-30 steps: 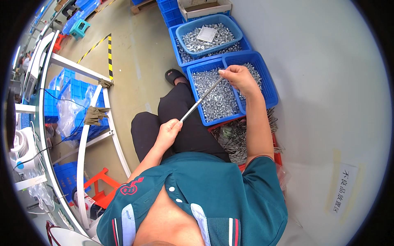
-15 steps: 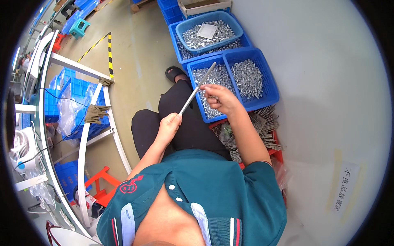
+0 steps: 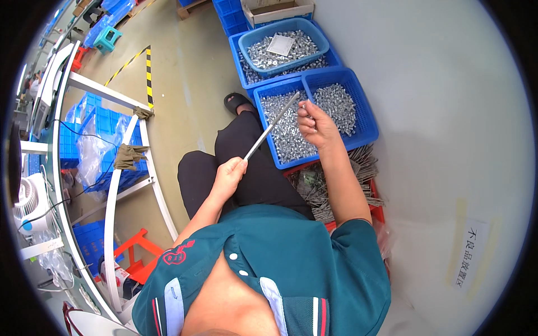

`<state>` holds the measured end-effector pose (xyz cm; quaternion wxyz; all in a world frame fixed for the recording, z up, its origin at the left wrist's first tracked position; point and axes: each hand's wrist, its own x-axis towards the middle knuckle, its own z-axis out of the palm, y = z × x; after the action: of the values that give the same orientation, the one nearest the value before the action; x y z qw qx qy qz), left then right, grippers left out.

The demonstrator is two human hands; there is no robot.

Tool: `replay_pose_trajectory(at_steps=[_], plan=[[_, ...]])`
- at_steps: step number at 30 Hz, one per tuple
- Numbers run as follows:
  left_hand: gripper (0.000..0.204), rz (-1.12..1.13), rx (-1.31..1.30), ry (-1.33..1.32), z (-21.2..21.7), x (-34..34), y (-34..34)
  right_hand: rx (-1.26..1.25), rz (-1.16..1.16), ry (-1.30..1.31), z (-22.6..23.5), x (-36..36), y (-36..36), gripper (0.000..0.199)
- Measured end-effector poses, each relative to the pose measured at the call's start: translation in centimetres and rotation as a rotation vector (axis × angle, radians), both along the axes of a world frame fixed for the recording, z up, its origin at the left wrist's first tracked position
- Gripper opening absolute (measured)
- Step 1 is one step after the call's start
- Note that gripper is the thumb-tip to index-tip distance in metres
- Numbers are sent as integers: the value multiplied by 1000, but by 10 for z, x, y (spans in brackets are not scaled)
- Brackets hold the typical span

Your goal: Manually threading small metal components onto a long metal rod.

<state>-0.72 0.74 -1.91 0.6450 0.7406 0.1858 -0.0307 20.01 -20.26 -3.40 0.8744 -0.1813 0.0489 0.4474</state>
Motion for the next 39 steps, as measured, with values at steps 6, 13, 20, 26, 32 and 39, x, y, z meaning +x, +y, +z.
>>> replay_pose_trajectory(at_steps=[6, 13, 20, 26, 32, 39], plan=[[29, -26, 60, -5, -1, -2, -2, -80, -48, -51, 18, 10, 3, 14], [29, -49, 96, -14, -5, -1, 0, -588, 46, -513, 47, 28, -3, 7], [30, -44, 41, 13, -4, -4, 2, -597, 121, -492, 56, 30, 3, 9], [30, -27, 128, 2, -1, -3, -3, -780, 13, -560, 58, 22, 5, 12], [29, -9, 129, -27, -6, -2, -4, -807, 19, -583, 59, 23, 7, 18], [29, -30, -126, 28, -7, 2, 3, -262, -44, -317, 50, 13, 10, 20]])
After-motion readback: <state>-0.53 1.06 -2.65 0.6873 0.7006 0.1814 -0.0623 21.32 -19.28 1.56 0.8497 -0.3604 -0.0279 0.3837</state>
